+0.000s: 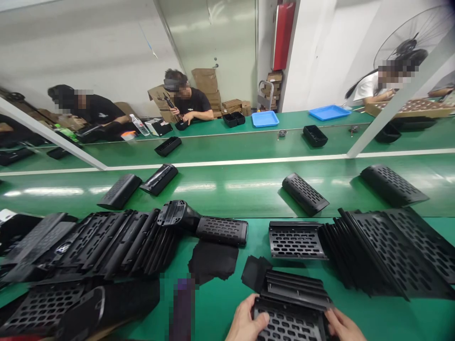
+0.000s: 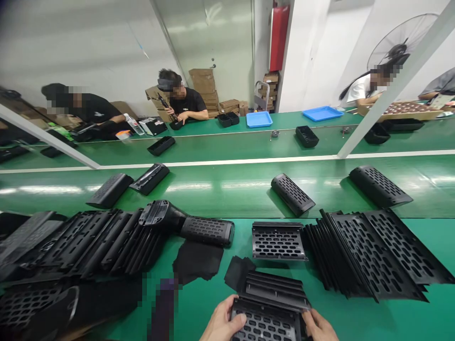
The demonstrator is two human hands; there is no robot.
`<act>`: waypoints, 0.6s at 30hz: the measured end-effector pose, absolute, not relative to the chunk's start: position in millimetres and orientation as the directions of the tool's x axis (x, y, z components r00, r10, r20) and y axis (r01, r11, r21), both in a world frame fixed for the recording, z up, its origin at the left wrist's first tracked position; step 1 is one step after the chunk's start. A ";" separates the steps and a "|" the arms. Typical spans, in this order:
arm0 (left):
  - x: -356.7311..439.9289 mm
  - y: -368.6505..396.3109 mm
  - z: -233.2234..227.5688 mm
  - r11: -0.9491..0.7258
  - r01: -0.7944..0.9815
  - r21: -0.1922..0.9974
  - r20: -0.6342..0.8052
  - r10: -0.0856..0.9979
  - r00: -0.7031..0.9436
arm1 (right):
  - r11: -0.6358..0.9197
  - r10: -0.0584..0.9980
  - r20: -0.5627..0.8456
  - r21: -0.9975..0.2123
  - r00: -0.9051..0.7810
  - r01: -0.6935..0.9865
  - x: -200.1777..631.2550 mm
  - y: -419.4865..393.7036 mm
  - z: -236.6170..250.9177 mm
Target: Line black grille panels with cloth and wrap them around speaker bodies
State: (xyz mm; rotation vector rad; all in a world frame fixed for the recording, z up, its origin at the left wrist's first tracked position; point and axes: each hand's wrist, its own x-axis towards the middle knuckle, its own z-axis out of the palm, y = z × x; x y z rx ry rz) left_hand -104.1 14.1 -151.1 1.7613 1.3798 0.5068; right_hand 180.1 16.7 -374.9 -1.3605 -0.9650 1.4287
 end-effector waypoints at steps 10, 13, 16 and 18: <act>-77.5 32.4 -117.8 -0.138 0.766 0.627 -0.050 0.975 0.217 | -0.387 0.921 -0.390 -0.905 -0.019 -0.179 194.3 27.4 -351.9; -75.1 42.9 -112.9 -0.164 0.808 0.566 -0.053 0.971 0.234 | -0.325 0.944 -0.328 -0.910 -0.030 -0.257 193.3 24.8 -336.6; -71.8 49.0 -111.8 -0.146 0.822 0.551 -0.113 0.962 0.247 | -0.248 0.966 -0.258 -0.908 -0.013 -0.338 184.0 24.5 -322.2; -65.0 48.2 -111.9 -0.136 0.834 0.534 -0.135 0.961 0.243 | -0.251 0.963 -0.271 -0.897 0.004 -0.364 180.3 25.2 -320.2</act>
